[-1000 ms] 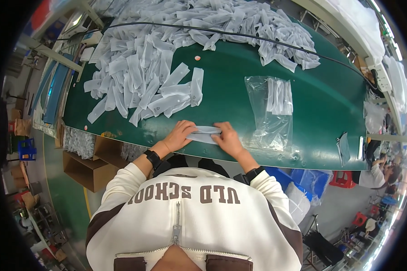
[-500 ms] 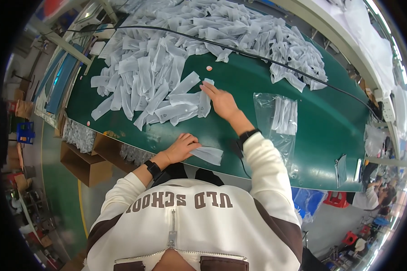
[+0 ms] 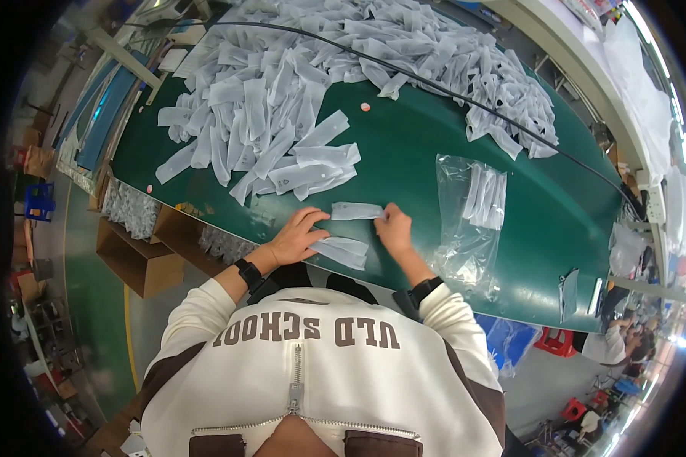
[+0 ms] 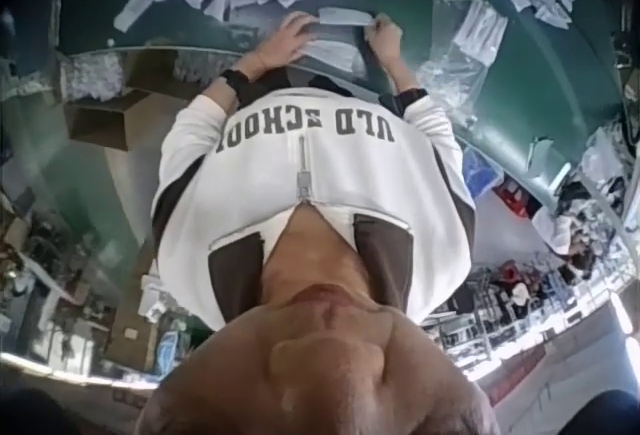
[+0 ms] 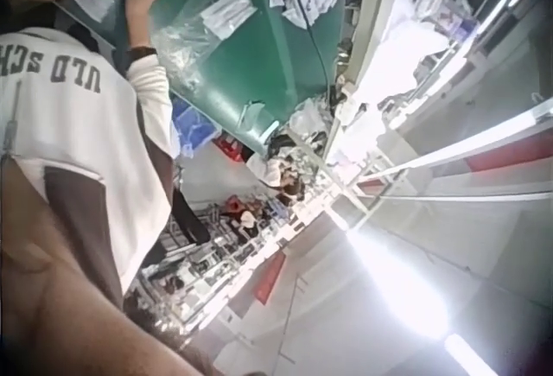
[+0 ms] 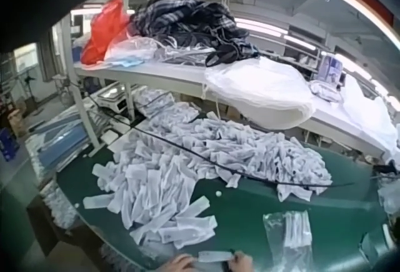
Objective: The person gathers small white items from a pile, stacks them by hand, and slides the stack into a clear plastic bag. After placing the filled bag into a cardboard box, they take a new bag and repeat the process.
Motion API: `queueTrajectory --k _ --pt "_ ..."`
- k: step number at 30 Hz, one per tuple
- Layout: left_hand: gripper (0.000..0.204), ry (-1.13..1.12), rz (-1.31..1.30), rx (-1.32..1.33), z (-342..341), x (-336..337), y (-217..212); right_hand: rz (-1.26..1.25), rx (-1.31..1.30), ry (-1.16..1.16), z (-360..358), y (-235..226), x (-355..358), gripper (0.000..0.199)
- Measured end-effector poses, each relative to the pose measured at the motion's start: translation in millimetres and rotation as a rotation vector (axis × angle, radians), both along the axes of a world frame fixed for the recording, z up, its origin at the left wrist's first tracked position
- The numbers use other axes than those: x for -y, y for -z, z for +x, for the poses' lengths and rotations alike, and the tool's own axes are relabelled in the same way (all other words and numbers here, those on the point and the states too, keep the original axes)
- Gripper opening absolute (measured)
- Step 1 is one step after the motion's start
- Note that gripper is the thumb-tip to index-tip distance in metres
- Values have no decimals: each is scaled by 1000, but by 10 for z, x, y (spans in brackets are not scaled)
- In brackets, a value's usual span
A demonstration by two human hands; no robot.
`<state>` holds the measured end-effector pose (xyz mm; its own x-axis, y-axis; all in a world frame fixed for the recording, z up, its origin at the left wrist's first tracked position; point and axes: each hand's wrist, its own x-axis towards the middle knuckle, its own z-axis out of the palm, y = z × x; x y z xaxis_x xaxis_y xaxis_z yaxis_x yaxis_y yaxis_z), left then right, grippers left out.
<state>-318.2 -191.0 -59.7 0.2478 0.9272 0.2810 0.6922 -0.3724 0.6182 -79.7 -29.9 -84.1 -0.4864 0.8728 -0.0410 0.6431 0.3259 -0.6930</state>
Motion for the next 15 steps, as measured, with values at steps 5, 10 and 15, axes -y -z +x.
queueTrajectory --k 5,10,15 --pt "37 -38 49 -30 30 -144 -148 -125 25 -8 -185 24 450 14" --pt "37 -51 41 -24 23 -161 -23 -609 86 -115 -136 -110 272 19" --pt "36 103 -41 66 -9 -171 163 -692 199 -236 -165 -177 81 23"
